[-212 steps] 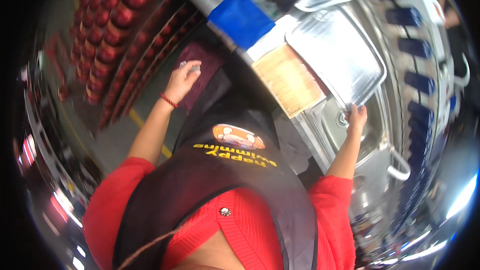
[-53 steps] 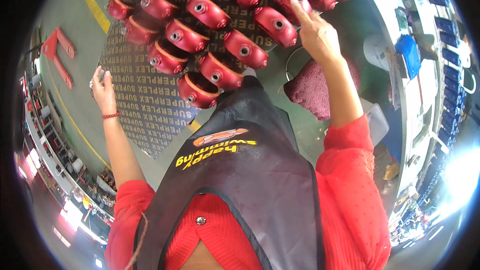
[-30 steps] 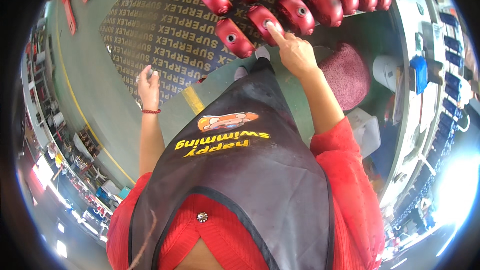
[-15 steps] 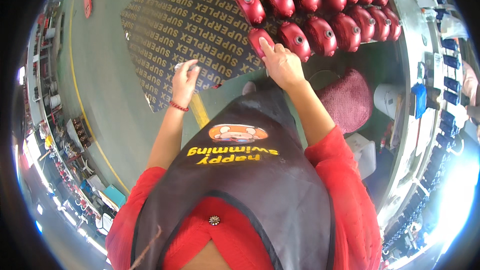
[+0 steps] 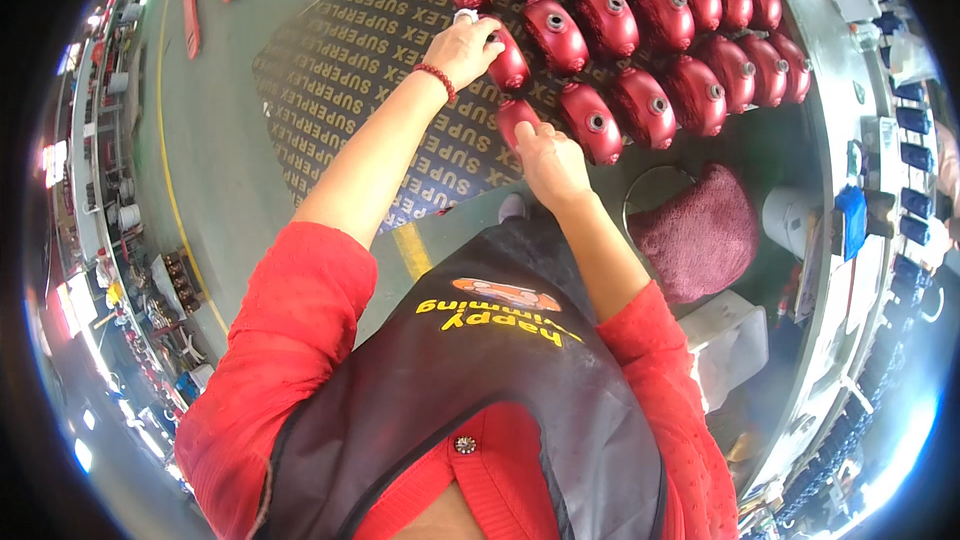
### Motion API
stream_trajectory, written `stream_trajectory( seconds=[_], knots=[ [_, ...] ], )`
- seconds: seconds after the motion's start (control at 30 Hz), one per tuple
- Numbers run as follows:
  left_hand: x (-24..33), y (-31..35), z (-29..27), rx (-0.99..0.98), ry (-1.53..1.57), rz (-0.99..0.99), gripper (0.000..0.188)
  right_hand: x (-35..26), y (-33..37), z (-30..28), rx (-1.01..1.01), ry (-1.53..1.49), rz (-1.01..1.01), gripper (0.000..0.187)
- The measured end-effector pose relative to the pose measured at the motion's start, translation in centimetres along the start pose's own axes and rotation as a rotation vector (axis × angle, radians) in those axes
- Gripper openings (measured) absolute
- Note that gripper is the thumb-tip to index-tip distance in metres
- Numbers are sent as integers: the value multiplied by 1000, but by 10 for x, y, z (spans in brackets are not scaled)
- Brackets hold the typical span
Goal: The person wipes the surface of a red cylindrical container with a white cloth and then a green sponge, rotating it to clean different sides. They place the container on a rack with other similar containers, then handle a white paper sheet and a plastic bag, and write on a small white card with a pen.
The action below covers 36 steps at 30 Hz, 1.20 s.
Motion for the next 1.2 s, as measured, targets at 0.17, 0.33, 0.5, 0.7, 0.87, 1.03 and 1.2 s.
stream_trajectory(
  seconds=[0.17,0.33,0.5,0.7,0.87,1.03,1.2],
  knots=[
    [4,-1,6,102,-62,75,25,0,-5,-4,4,-116,56,14],
    [1,1,13,115,-57,122,28,-7,0,-14,77,-171,70,28],
    [13,14,-15,230,-49,188,47,41,100,-17,410,-377,207,44],
    [57,143,-48,206,267,237,32,210,361,55,449,-502,1329,69],
    [129,244,64,-482,588,49,40,353,526,106,892,-983,1689,123],
    [241,225,245,-871,718,-124,69,493,577,84,1034,-899,1743,139],
    [393,128,404,-800,772,-81,97,540,561,52,1235,-1245,1122,84]
  ],
)
Point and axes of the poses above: each hand's wrist, its own y-axis away from the middle knuckle, its own z-axis out of the palm, x = y × z, the point moved 5 cm from there along -y, towards the middle knuckle, and after that the axes turned 14 degrees about -y, right-handed, at the moved point
